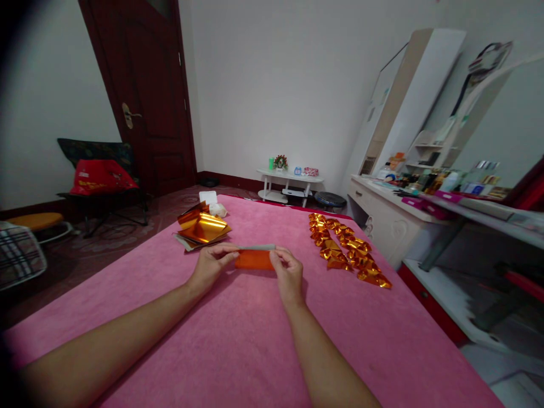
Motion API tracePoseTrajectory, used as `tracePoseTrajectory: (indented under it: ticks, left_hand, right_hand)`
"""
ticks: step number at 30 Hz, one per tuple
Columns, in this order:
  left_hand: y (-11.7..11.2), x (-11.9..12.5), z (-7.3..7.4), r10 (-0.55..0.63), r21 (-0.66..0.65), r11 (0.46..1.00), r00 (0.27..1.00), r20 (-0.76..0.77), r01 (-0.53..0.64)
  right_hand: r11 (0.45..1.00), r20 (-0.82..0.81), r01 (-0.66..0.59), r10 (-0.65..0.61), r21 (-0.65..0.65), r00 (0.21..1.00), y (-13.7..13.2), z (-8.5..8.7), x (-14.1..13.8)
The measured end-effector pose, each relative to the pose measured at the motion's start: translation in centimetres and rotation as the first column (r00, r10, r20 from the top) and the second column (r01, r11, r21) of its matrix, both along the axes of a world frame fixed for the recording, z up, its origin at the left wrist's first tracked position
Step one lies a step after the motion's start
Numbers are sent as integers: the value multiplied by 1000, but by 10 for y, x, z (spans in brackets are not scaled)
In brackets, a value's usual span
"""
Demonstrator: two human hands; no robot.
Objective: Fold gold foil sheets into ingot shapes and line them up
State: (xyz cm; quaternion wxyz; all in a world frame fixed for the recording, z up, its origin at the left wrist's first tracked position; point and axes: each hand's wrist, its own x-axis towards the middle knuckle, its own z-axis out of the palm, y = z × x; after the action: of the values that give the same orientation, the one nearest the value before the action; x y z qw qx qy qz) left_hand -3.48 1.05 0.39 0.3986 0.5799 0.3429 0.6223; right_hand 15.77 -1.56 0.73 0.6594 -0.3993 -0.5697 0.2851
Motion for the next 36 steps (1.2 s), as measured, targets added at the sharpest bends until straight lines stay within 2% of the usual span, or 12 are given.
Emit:
tracePoseTrajectory:
  ticks: [5, 13, 27, 36]
  left_hand:
    - [-3, 3, 1, -27, -63, 998, 999, 21, 28]
    - [-4, 0, 0, -44, -46, 998, 992, -118, 39]
    - [-4, 1, -1, -33, -46, 998, 998, -49, 31]
    - [-4, 3, -1, -42, -160, 986, 999, 35, 47]
  right_hand:
    - [996, -34, 90, -90, 2, 995, 2, -3, 4]
    - [986, -84, 150, -157, -78, 984, 3, -5, 2]
    - [980, -129, 181, -191, -86, 973, 5, -6, 2]
    - [987, -192, 135, -149, -84, 970, 6, -9, 3]
